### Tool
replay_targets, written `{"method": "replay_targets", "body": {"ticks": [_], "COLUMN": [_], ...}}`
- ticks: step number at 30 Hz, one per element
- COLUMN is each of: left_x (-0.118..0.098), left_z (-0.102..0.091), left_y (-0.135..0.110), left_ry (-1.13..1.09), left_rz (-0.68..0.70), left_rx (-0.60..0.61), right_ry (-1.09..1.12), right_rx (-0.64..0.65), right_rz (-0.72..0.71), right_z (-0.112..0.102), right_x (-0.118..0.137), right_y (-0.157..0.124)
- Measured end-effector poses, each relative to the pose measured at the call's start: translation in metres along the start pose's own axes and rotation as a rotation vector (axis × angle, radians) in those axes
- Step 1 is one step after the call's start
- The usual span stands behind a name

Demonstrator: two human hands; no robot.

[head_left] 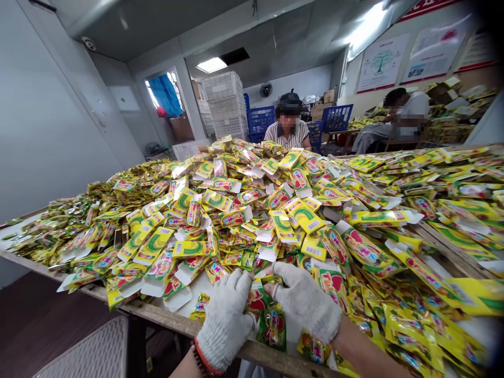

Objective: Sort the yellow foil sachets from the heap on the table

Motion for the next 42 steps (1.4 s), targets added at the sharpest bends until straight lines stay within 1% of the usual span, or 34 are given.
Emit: {"method": "replay_targets", "body": {"ticks": [2, 3, 6, 8, 9, 12, 13, 15, 17, 19, 20, 23, 24, 27, 28, 29, 30, 31, 32, 35, 36, 37, 38, 39, 40, 41, 42], "left_x": [0.002, 0.003, -0.001, -0.004, -0.006, -0.008, -0.008, -0.01, -0.013, -0.016, -0.016, -0.016, -0.016, -0.02, -0.022, -0.023, -0.024, -0.024, -0.023, -0.019, -0.018, -0.016, -0.014, -0.01, -0.006, -0.001, 0.004], "left_z": [0.0, -0.001, -0.004, -0.005, -0.006, -0.01, -0.011, -0.014, -0.015, -0.015, -0.015, -0.016, -0.017, -0.02, -0.022, -0.026, -0.031, -0.036, -0.043, -0.063, -0.069, -0.074, -0.077, -0.079, -0.08, -0.079, -0.076], "left_y": [0.001, 0.001, 0.003, 0.004, 0.004, 0.004, 0.004, 0.003, 0.002, 0.002, 0.002, 0.004, 0.005, 0.007, 0.007, 0.008, 0.009, 0.01, 0.011, 0.015, 0.017, 0.018, 0.019, 0.02, 0.021, 0.021, 0.022], "left_ry": [-0.02, -0.025, -0.017, -0.019, -0.025, -0.045, -0.043, -0.02, 0.022, 0.053, 0.061, 0.071, 0.075, 0.055, 0.018, -0.045, -0.134, -0.236, -0.335, -0.533, -0.595, -0.669, -0.751, -0.825, -0.874, -0.885, -0.856], "left_rz": [-0.009, -0.007, 0.021, 0.032, 0.035, 0.036, 0.034, 0.034, 0.035, 0.032, 0.022, -0.011, -0.013, 0.014, 0.039, 0.075, 0.111, 0.14, 0.156, 0.156, 0.167, 0.191, 0.21, 0.217, 0.206, 0.179, 0.141], "left_rx": [-0.029, -0.038, -0.022, -0.004, -0.005, -0.036, -0.045, -0.045, -0.032, -0.024, -0.027, -0.05, -0.05, -0.022, -0.011, 0.005, 0.03, 0.061, 0.098, 0.191, 0.215, 0.232, 0.234, 0.218, 0.177, 0.125, 0.078], "right_ry": [0.123, 0.121, -0.007, -0.006, 0.046, 0.269, 0.291, 0.242, 0.169, 0.201, 0.25, 0.399, 0.418, 0.409, 0.412, 0.411, 0.405, 0.387, 0.353, 0.164, 0.108, 0.081, 0.099, 0.174, 0.285, 0.414, 0.563], "right_rx": [0.02, 0.026, 0.001, -0.009, -0.004, 0.011, -0.001, -0.034, -0.035, 0.029, 0.054, 0.101, 0.149, 0.369, 0.426, 0.451, 0.44, 0.401, 0.34, 0.085, 0.037, 0.027, 0.027, 0.001, -0.052, -0.156, -0.342], "right_rz": [0.044, 0.044, -0.062, -0.103, -0.081, 0.048, 0.077, 0.084, 0.036, 0.005, 0.019, 0.138, 0.171, 0.186, 0.179, 0.168, 0.159, 0.151, 0.131, -0.021, -0.059, -0.075, -0.067, -0.043, -0.024, -0.018, -0.043], "right_z": [-0.001, -0.001, 0.002, 0.004, 0.005, 0.002, 0.0, -0.002, -0.001, 0.002, 0.002, 0.001, 0.001, 0.003, 0.004, 0.004, 0.003, 0.002, 0.001, -0.007, -0.011, -0.017, -0.026, -0.039, -0.055, -0.074, -0.095], "right_x": [-0.002, -0.002, 0.002, 0.004, 0.003, -0.004, -0.006, -0.006, -0.003, 0.002, 0.004, 0.005, 0.004, 0.005, 0.006, 0.006, 0.007, 0.007, 0.009, 0.018, 0.022, 0.024, 0.025, 0.024, 0.021, 0.017, 0.012], "right_y": [0.0, 0.0, 0.0, 0.001, 0.002, 0.003, 0.003, 0.002, 0.001, 0.001, 0.002, 0.001, 0.001, -0.002, -0.003, -0.002, -0.002, 0.0, 0.001, 0.005, 0.004, 0.003, 0.0, -0.004, -0.009, -0.015, -0.023]}}
Point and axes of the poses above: each hand's wrist, its own y-axis towards the middle knuckle, its own z-axis out of the palm, x = y × z, the point moved 2 cm from there along y, towards the middle knuckle, and after that the axes turned 5 degrees about x, right-handed, at the moved point
